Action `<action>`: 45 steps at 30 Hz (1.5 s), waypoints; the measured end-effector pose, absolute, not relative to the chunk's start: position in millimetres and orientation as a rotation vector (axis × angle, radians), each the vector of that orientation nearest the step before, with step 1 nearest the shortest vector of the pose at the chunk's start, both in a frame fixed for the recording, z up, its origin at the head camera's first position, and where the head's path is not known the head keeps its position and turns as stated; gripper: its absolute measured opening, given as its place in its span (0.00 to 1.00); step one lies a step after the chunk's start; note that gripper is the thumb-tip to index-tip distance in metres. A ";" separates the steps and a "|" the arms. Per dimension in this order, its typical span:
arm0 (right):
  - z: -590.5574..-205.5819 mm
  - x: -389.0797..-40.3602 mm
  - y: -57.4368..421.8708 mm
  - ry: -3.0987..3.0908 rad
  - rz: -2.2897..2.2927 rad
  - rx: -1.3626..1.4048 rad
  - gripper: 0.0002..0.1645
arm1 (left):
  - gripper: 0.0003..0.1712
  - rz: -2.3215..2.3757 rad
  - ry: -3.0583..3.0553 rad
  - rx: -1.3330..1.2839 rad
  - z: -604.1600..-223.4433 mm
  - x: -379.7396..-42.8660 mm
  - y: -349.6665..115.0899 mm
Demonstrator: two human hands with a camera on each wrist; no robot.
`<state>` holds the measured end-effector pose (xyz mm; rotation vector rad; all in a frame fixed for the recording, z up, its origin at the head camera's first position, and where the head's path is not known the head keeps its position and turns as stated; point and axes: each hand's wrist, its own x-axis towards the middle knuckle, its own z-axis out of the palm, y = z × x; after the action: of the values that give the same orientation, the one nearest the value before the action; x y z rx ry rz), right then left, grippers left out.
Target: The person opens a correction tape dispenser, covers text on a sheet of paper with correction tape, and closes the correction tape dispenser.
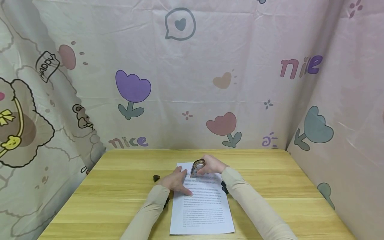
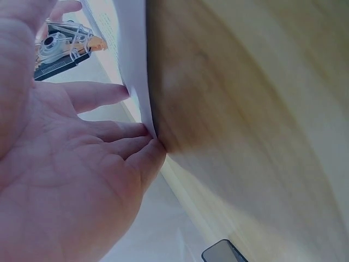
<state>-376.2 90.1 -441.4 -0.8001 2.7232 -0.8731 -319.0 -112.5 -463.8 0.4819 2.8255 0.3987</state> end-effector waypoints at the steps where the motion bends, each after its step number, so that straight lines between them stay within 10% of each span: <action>1: -441.5 -376.3 90.4 2.723 -0.875 -0.801 0.20 | 0.67 0.400 2.825 0.483 -463.8 -319.0 -112.5; 45: -441.8 -375.7 102.9 2.687 -0.921 -0.719 0.13 | 0.66 0.397 2.822 0.488 -458.6 -314.5 -112.8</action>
<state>-375.7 102.9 -441.8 -0.7192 2.6865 -0.9210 -314.5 -112.8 -458.6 0.4885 2.8218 0.3970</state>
